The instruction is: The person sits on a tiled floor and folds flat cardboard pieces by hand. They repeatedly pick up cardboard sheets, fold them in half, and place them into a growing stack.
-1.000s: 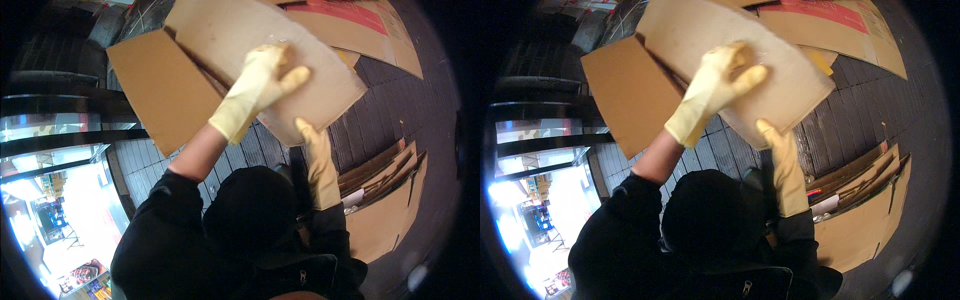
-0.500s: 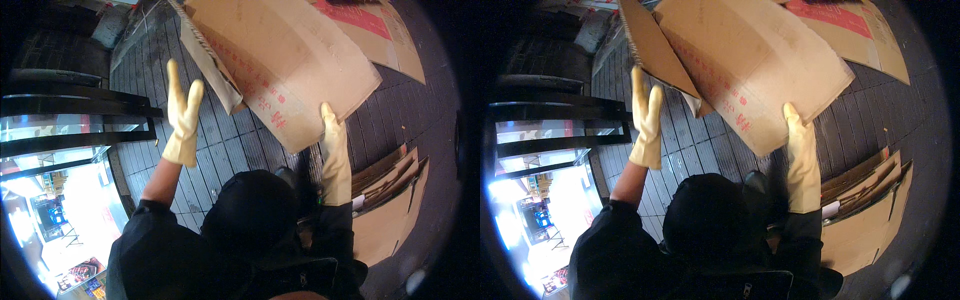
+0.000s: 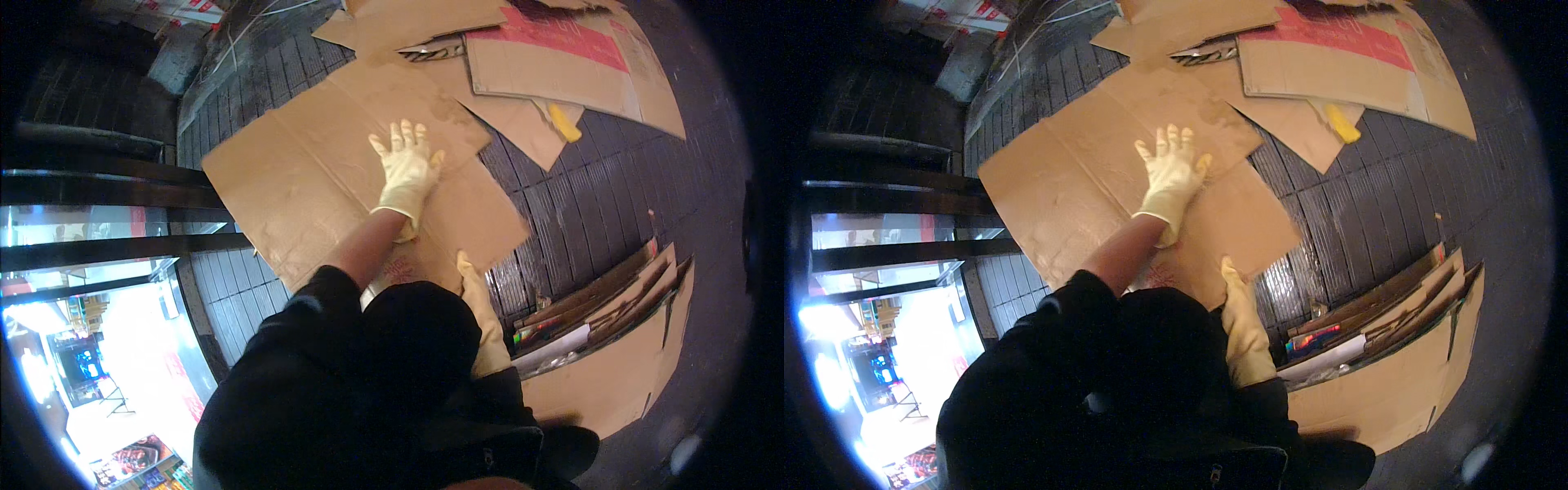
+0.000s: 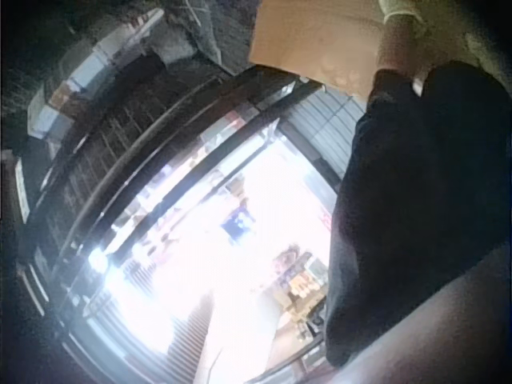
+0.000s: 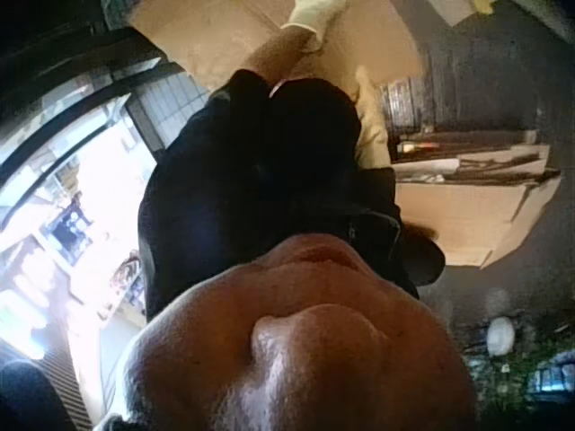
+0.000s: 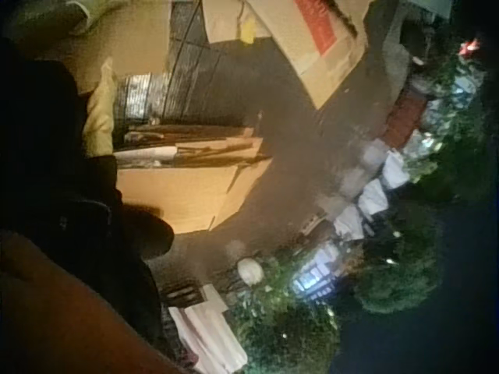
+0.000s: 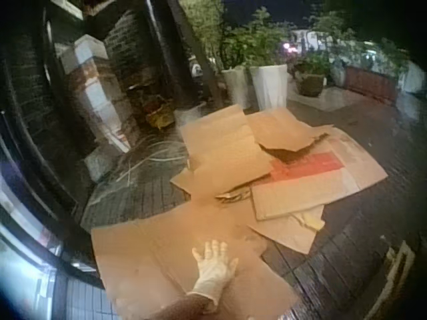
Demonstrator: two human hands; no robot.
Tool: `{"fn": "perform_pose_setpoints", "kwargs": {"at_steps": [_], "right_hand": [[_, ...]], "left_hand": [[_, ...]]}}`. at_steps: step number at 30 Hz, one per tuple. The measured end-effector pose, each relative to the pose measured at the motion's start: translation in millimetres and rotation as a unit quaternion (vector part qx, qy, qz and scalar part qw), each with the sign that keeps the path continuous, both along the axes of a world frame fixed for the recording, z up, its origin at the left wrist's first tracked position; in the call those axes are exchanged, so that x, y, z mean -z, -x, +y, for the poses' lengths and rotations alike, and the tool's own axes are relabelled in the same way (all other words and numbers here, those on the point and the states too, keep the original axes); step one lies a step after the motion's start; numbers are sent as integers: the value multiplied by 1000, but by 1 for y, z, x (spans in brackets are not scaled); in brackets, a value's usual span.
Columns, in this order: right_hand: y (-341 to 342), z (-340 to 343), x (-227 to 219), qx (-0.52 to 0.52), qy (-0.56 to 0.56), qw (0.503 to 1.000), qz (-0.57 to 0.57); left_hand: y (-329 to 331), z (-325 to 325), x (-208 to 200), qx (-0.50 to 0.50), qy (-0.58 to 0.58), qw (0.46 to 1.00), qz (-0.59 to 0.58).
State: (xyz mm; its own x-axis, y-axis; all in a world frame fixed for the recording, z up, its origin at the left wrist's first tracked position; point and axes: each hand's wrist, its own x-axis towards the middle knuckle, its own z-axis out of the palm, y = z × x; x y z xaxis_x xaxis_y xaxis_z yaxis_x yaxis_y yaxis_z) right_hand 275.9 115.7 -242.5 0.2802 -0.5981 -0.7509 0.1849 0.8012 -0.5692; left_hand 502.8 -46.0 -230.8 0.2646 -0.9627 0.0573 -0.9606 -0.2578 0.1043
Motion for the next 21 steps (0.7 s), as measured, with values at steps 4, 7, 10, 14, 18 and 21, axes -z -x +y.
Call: {"fn": "perform_pose_setpoints", "kwargs": {"at_steps": [4,7,10,14,18,21], "right_hand": [[-2,14,-35,49,64,986,-146],[1,5,-74,96,42,984,-142],[-1,-22,-94,115,62,981,-141],[17,-87,-109,162,255,952,-44],[46,-162,-171,59,584,808,-45],[28,-204,-234,-63,741,667,49]], "left_hand": [[-22,13,-2,13,16,990,139],[-19,19,-28,49,116,970,209],[-29,26,-82,49,237,948,209],[-40,17,-164,-6,288,924,252],[-38,-32,-218,105,411,698,577],[-62,-66,-225,85,389,613,682]]}}
